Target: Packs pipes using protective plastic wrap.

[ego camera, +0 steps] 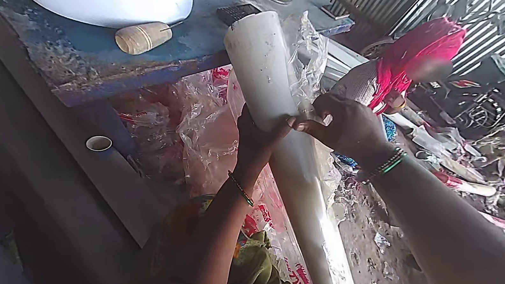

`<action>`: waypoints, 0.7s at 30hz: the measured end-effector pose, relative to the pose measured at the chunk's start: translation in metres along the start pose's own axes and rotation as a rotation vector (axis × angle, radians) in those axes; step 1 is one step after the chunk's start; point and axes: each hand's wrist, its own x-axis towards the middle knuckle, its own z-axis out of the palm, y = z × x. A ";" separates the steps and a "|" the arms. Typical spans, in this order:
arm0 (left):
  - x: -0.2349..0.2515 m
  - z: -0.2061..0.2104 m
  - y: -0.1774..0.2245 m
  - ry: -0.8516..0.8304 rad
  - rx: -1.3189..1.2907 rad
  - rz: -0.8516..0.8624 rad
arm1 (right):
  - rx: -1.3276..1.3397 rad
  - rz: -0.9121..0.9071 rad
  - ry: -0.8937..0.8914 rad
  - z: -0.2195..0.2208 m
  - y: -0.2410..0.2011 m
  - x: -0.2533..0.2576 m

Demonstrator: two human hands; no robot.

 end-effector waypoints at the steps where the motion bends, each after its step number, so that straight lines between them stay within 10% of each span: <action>1: 0.000 0.000 0.000 0.004 0.003 -0.003 | 0.022 -0.044 -0.001 0.004 0.002 0.003; 8: -0.001 0.002 0.001 0.023 0.049 0.004 | 0.435 0.052 0.025 0.021 0.014 0.007; 15: 0.000 0.006 -0.002 0.065 0.027 0.048 | 1.213 0.243 0.434 0.067 0.004 0.005; 21: -0.001 0.007 -0.004 0.068 0.007 0.091 | 1.245 0.369 0.584 0.069 -0.003 0.006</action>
